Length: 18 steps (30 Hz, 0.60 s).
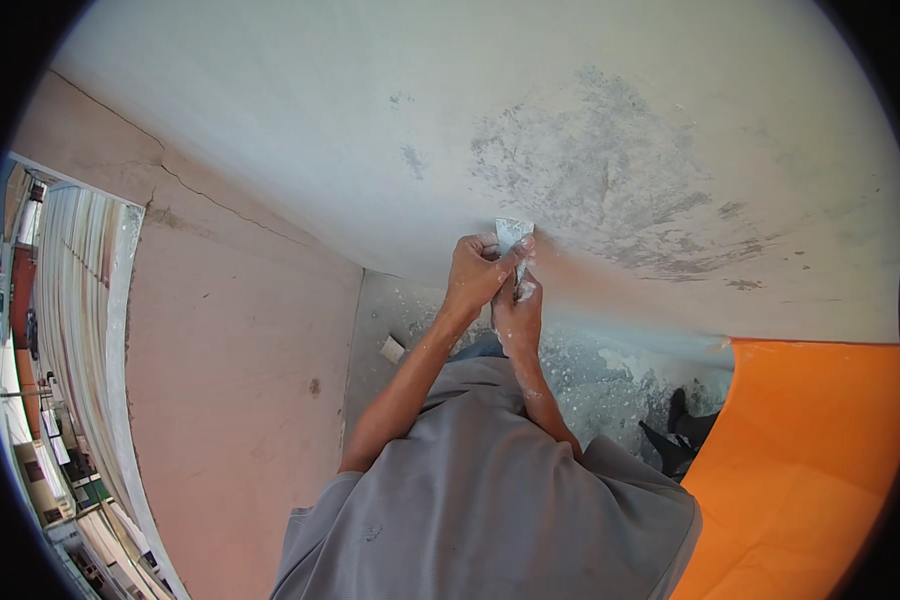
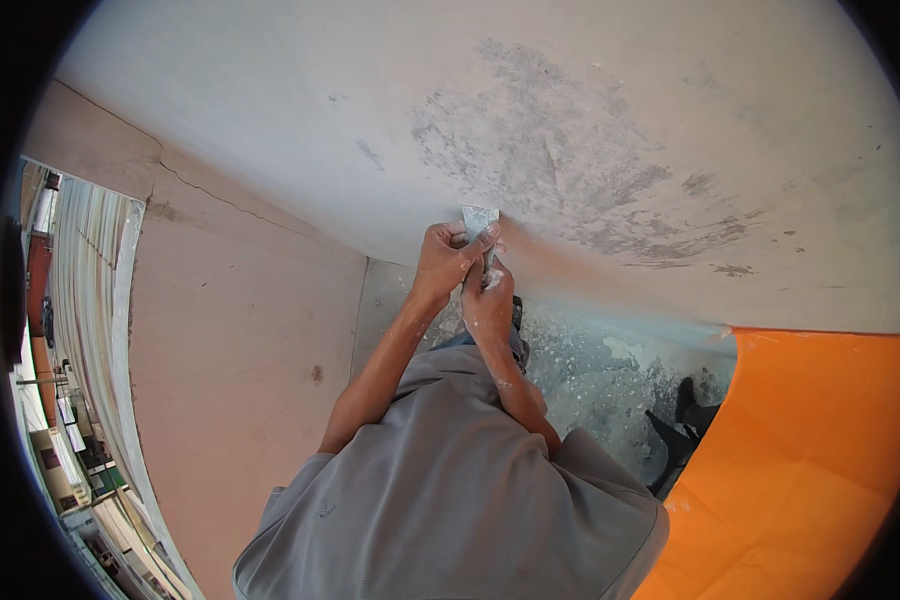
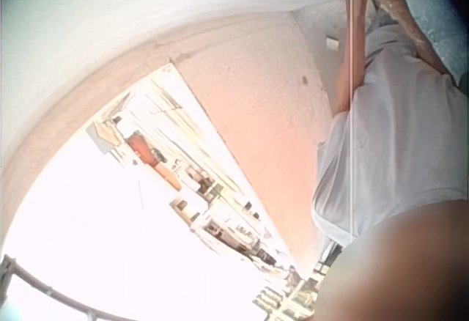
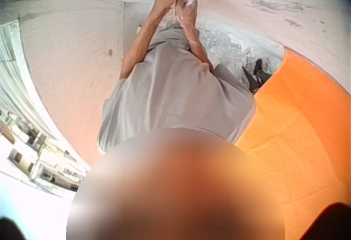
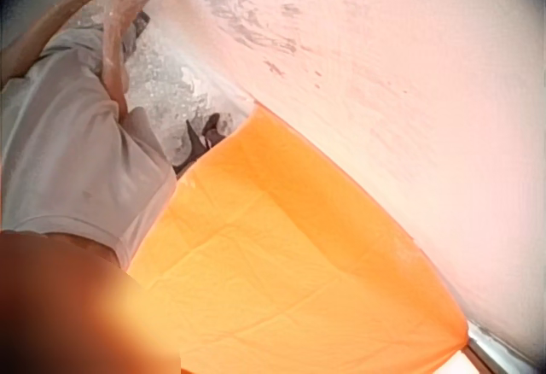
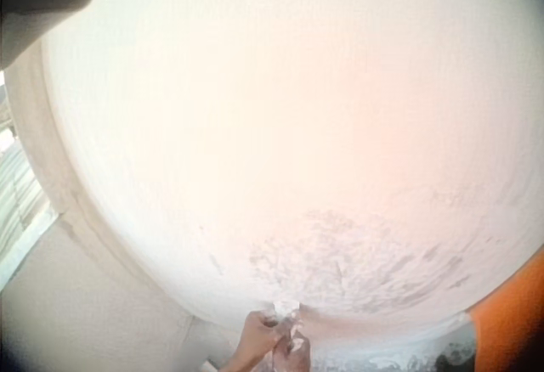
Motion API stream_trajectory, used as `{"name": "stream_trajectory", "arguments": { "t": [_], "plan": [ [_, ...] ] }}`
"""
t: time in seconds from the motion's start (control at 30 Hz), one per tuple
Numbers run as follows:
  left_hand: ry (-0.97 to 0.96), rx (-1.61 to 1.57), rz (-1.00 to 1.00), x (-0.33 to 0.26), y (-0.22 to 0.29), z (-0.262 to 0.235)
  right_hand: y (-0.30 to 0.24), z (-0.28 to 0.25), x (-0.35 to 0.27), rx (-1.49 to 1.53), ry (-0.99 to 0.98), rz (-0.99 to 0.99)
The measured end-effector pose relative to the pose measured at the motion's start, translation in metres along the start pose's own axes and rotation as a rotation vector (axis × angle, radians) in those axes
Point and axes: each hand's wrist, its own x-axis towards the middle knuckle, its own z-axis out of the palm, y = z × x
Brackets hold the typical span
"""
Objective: The person is scraping and smoothing putty on a wall using a putty knife.
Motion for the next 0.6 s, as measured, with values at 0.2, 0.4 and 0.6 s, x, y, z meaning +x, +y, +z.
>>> {"name": "stream_trajectory", "arguments": {
  "t": [0.2,0.4,0.6],
  "plan": [
    [-0.011,-0.224,-0.023,-0.004,-0.011,0.011,-0.021,-0.018,0.002,-0.152,-0.003,-0.115],
    [0.021,-0.320,0.047,-0.002,0.013,0.007,-0.017,-0.013,0.024,-0.238,-0.033,-0.247],
    [0.060,-0.325,0.036,-0.007,0.024,-0.003,-0.042,-0.010,0.015,-0.251,-0.078,-0.333]
  ]
}}
